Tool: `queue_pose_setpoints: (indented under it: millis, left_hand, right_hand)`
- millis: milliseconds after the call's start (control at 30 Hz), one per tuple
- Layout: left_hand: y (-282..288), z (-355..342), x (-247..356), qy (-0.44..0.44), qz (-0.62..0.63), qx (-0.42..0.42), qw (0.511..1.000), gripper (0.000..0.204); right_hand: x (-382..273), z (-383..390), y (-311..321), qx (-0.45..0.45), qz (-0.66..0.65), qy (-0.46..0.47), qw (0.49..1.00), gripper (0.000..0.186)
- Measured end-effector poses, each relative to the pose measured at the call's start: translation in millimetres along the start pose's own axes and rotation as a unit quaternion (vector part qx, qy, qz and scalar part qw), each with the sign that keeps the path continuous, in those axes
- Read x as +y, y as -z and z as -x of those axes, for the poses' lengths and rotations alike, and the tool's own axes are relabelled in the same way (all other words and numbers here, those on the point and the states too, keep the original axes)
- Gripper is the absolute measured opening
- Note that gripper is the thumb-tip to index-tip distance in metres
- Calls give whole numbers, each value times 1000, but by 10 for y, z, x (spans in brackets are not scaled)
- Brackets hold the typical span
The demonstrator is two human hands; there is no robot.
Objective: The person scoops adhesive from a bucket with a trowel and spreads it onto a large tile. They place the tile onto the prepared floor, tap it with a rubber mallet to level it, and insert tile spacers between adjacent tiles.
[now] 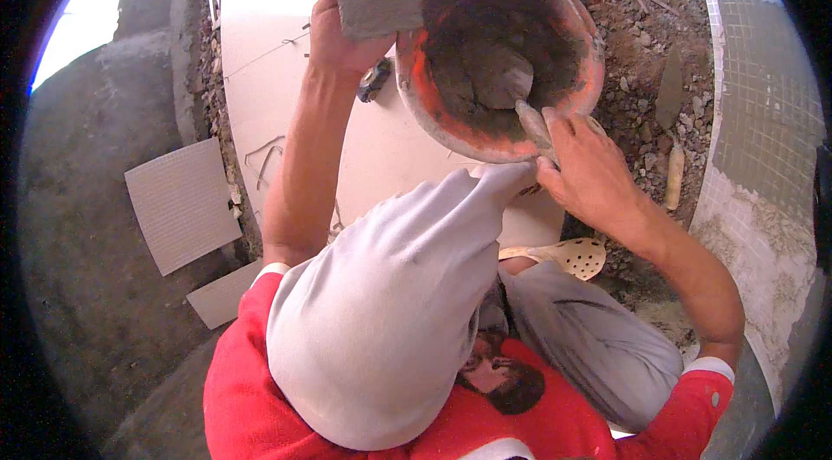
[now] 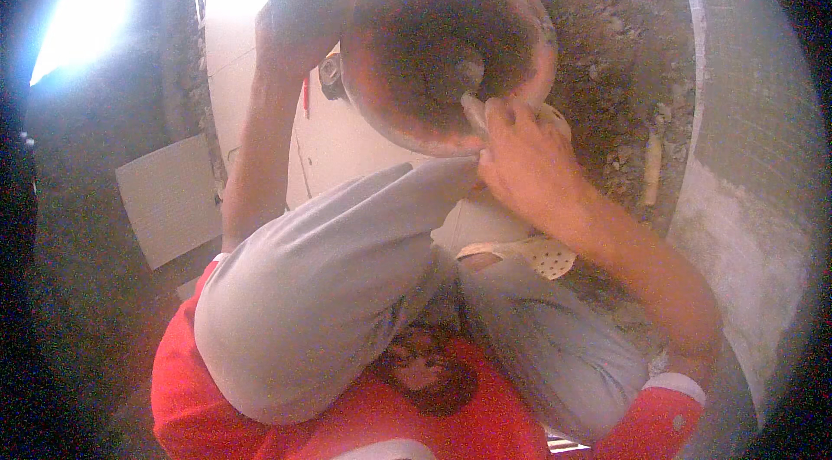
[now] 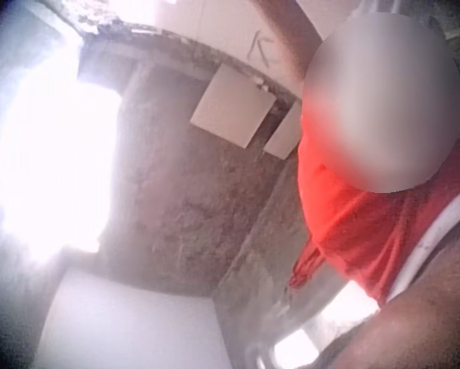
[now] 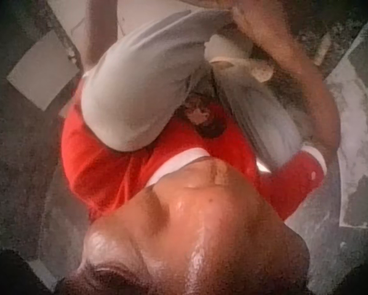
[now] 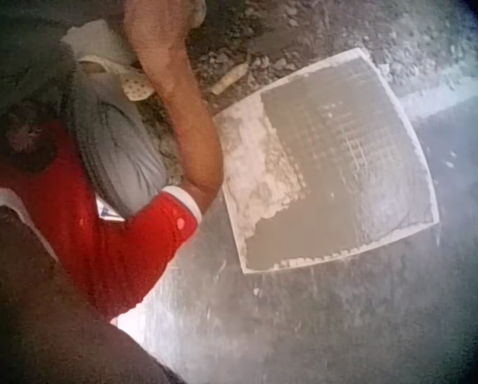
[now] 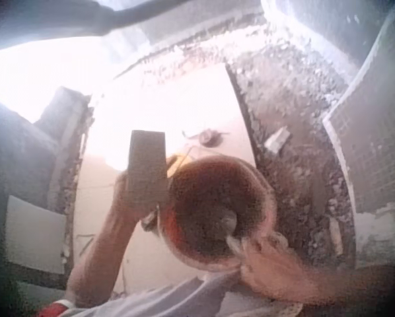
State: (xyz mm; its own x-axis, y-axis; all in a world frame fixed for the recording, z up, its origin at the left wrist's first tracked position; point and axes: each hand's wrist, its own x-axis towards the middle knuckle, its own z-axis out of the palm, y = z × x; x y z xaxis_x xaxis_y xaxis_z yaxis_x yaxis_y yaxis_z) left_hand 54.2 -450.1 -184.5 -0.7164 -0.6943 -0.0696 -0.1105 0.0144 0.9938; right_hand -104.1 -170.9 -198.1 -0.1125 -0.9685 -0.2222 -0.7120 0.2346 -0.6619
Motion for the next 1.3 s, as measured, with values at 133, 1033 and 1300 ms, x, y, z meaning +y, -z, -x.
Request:
queue_pose_setpoints:
  millis: [133,1033,1300]
  left_hand:
    - [-207,-189,120,5,87,-2,996,35]
    - [-268,-753,62,-114,-296,-93,944,43]
    - [552,-1007,-623,91,242,-80,963,45]
  right_hand:
    - [154,-70,308,-91,-82,-104,987,41]
    - [445,209,187,-19,-190,-19,981,48]
    - [631,271,635,-102,-380,-79,916,51]
